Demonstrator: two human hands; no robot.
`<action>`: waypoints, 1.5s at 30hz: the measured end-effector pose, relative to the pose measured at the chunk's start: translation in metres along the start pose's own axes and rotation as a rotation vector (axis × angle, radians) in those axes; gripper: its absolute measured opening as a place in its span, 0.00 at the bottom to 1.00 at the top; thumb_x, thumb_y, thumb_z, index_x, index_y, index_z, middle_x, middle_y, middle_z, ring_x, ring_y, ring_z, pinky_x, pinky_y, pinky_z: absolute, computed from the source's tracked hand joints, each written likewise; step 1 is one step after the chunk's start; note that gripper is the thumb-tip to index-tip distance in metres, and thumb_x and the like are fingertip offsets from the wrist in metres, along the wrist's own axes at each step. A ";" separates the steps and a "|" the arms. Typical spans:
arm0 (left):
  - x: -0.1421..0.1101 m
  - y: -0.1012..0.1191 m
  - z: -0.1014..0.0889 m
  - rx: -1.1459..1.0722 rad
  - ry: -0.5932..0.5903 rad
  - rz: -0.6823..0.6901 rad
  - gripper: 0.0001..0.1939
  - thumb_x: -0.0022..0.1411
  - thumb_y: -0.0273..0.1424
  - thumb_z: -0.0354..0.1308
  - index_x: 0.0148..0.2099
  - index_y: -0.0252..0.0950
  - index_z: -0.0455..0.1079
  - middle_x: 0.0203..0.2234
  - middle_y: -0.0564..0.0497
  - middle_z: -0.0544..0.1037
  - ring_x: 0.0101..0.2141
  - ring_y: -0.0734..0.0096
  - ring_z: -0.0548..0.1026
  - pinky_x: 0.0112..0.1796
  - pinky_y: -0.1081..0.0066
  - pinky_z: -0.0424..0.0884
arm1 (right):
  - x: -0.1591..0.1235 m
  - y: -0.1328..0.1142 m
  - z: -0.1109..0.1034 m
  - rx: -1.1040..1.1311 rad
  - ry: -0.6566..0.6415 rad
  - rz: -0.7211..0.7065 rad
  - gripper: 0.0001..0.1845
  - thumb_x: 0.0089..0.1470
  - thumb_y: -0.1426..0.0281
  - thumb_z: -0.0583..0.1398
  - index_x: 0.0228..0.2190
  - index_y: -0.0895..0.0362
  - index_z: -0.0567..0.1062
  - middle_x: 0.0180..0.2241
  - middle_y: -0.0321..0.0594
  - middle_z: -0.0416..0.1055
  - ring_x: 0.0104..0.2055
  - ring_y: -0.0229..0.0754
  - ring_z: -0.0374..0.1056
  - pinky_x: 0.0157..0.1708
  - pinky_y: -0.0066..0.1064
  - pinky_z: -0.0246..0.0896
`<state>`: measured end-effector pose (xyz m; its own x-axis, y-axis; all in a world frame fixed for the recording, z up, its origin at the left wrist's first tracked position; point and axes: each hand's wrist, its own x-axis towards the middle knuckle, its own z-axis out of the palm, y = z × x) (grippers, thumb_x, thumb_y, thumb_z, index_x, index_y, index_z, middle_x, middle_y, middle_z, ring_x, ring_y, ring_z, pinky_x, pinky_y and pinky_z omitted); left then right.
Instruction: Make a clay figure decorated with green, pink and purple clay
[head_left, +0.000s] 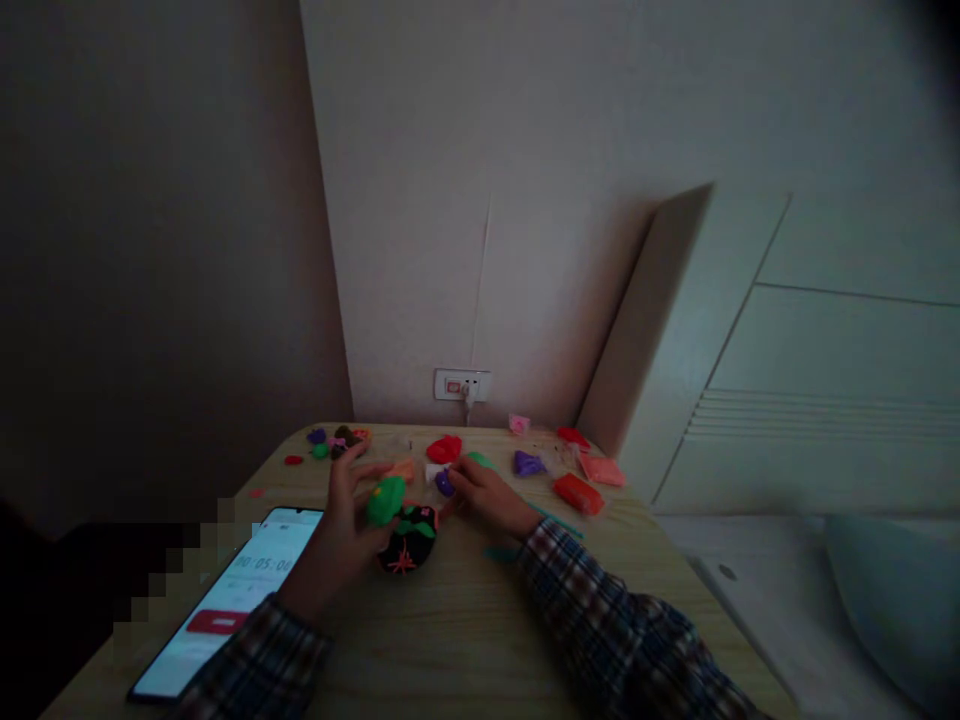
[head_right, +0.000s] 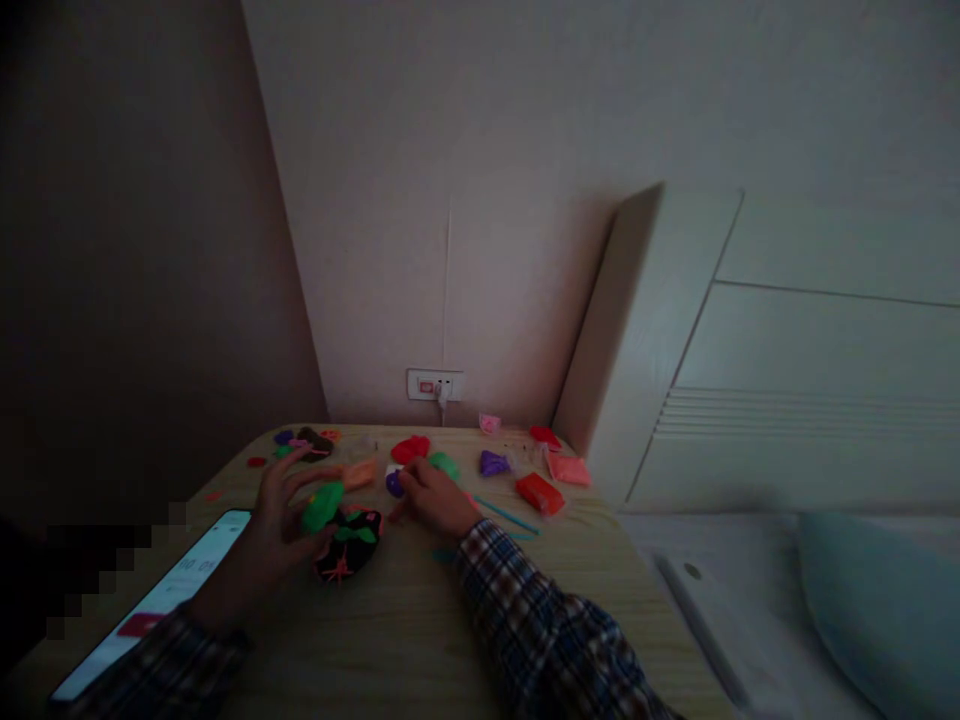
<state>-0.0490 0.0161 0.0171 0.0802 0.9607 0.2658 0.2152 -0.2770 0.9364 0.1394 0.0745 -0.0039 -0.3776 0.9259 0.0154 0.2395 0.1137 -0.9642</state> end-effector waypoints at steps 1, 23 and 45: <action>0.004 0.001 0.004 -0.003 0.003 0.006 0.38 0.49 0.28 0.57 0.58 0.43 0.40 0.50 0.43 0.60 0.40 0.63 0.73 0.42 0.59 0.70 | -0.001 0.002 -0.004 -0.042 0.013 -0.023 0.09 0.56 0.64 0.50 0.27 0.54 0.62 0.21 0.32 0.69 0.23 0.36 0.69 0.20 0.26 0.58; 0.042 -0.009 0.037 0.044 -0.159 0.203 0.39 0.48 0.21 0.56 0.60 0.40 0.45 0.49 0.42 0.67 0.45 0.64 0.70 0.46 0.60 0.65 | -0.043 0.021 -0.069 -0.261 0.256 -0.132 0.12 0.55 0.59 0.49 0.30 0.54 0.62 0.22 0.35 0.69 0.25 0.41 0.68 0.28 0.35 0.63; -0.020 0.030 0.057 -0.096 -0.383 -0.052 0.20 0.50 0.34 0.60 0.45 0.35 0.65 0.40 0.46 0.74 0.39 0.63 0.73 0.37 0.69 0.69 | -0.095 -0.033 -0.007 -0.265 0.204 -0.344 0.09 0.50 0.66 0.59 0.23 0.58 0.68 0.24 0.36 0.68 0.28 0.38 0.64 0.28 0.28 0.58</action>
<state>0.0116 -0.0127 0.0271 0.4330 0.8921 0.1293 0.1381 -0.2074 0.9685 0.1731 -0.0145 0.0284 -0.2981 0.8673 0.3987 0.3615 0.4892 -0.7937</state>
